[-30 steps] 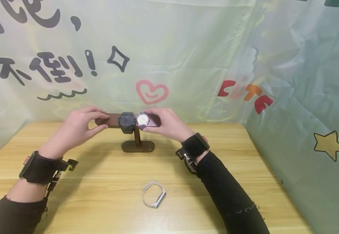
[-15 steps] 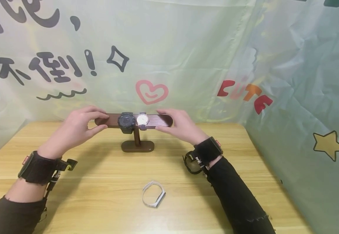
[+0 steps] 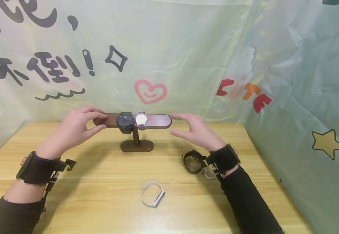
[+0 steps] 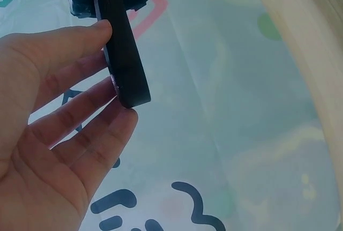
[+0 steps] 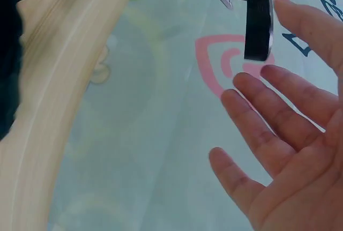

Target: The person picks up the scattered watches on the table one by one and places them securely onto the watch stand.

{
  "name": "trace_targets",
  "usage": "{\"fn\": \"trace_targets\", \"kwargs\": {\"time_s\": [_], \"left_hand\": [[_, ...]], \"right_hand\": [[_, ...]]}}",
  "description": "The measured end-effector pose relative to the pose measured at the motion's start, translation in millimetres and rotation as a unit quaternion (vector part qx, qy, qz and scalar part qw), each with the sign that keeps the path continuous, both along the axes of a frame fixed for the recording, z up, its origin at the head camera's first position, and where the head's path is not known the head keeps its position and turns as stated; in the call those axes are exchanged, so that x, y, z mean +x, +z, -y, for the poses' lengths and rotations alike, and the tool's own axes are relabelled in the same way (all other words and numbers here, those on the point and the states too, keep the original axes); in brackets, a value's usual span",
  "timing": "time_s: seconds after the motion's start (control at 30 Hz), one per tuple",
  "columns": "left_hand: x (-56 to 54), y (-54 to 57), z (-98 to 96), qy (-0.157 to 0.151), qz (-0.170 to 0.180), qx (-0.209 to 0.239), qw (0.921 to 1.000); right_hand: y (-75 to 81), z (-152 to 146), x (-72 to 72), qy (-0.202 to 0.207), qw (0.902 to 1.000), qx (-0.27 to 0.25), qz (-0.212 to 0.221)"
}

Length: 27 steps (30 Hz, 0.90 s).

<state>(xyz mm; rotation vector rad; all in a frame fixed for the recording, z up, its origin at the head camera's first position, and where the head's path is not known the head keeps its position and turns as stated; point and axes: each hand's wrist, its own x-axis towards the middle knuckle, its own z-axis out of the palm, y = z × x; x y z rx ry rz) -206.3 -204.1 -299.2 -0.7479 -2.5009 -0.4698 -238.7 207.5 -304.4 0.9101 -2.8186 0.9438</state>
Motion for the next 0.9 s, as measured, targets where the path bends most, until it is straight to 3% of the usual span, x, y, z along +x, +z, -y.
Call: {"fn": "trace_targets", "kwargs": {"time_s": [0.3,0.57,0.9], "left_hand": [[3.1,1.6,-1.0,-0.005,-0.008,-0.002,1.0],[8.1,5.8,-1.4,-0.008,-0.023,-0.002,0.9997],[18.0,12.9,-8.5,-0.025,-0.053,0.011,0.9982]], "right_hand": [[-5.0,-29,20.0,-0.002,0.9974,0.068,0.022],[-0.5,-43,39.8,-0.008,0.988,0.129,0.085],[-6.6,-52,40.0,-0.003,0.9797,0.155,0.128]]}}
